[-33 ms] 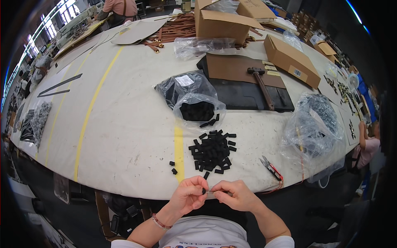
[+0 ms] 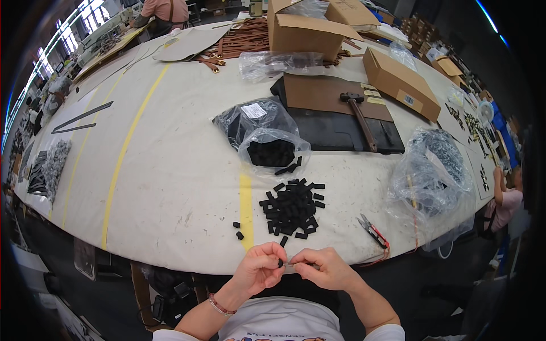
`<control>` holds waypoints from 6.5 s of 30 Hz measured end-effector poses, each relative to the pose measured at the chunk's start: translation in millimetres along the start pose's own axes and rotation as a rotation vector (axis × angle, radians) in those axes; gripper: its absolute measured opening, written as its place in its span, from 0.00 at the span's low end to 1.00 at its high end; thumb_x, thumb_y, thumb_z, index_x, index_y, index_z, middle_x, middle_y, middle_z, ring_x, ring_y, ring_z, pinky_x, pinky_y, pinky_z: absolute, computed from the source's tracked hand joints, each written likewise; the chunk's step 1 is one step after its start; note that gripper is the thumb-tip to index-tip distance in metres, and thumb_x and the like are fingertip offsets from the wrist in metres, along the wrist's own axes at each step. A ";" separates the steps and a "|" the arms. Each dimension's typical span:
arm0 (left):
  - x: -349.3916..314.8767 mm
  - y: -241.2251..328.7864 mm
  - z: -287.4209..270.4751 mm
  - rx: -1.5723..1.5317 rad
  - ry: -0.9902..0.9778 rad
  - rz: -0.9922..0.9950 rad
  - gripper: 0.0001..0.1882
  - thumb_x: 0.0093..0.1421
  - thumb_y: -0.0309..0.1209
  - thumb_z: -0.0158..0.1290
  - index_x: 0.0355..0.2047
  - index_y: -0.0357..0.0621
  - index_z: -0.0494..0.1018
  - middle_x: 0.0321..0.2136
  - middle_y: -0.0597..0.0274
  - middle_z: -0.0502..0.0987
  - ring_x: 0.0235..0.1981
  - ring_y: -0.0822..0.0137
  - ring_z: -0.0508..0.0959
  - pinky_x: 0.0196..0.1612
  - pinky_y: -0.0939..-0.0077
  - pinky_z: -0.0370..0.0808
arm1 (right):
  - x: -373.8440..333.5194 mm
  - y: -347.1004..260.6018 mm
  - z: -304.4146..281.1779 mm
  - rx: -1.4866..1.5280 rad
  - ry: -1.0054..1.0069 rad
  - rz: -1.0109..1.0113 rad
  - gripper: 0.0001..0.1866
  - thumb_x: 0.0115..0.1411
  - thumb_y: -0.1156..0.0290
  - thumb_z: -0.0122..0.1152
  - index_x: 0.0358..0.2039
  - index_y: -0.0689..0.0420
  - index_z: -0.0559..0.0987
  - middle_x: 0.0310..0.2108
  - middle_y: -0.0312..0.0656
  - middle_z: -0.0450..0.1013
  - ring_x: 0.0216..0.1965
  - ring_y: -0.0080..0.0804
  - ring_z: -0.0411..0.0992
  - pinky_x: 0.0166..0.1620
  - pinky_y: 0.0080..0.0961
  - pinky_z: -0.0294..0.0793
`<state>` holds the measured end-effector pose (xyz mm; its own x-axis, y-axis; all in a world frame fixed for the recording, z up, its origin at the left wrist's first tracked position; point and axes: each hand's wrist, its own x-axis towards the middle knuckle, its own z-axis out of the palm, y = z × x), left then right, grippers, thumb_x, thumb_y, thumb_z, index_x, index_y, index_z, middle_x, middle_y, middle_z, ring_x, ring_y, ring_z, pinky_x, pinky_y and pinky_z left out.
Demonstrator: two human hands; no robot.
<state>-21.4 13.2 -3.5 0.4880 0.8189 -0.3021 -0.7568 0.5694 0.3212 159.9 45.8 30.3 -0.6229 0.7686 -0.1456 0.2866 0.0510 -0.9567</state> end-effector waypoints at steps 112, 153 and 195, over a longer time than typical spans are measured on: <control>-40.0 6.1 -8.2 1.011 0.152 0.772 0.07 0.45 0.16 0.52 0.26 0.35 0.66 0.21 0.60 0.71 0.20 0.74 0.72 0.25 0.84 0.70 | 25.1 -12.2 44.6 -0.016 0.181 -0.432 0.08 0.42 0.85 0.54 0.26 0.62 0.70 0.22 0.40 0.69 0.19 0.24 0.69 0.22 0.17 0.70; -39.9 21.2 -0.5 0.805 0.205 0.392 0.04 0.49 0.17 0.48 0.27 0.32 0.67 0.18 0.66 0.70 0.15 0.83 0.68 0.16 0.92 0.64 | 30.3 -11.6 37.1 -0.349 0.093 -0.584 0.10 0.37 0.82 0.53 0.24 0.60 0.69 0.16 0.38 0.66 0.16 0.31 0.66 0.18 0.22 0.65; -10.2 49.3 -25.4 2.276 0.537 0.959 0.08 0.43 0.23 0.50 0.25 0.39 0.64 0.33 0.58 0.68 0.35 0.60 0.66 0.38 0.67 0.61 | -12.2 -65.1 -26.2 -0.107 0.454 -0.423 0.03 0.42 0.77 0.56 0.15 0.61 0.72 0.12 0.37 0.66 0.10 0.21 0.60 0.15 0.18 0.56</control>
<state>-74.8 31.1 -7.4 0.1087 0.8958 0.4310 0.9089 -0.2652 0.3220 168.0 49.8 100.9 -0.3343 0.8607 0.3841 0.1691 0.4557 -0.8739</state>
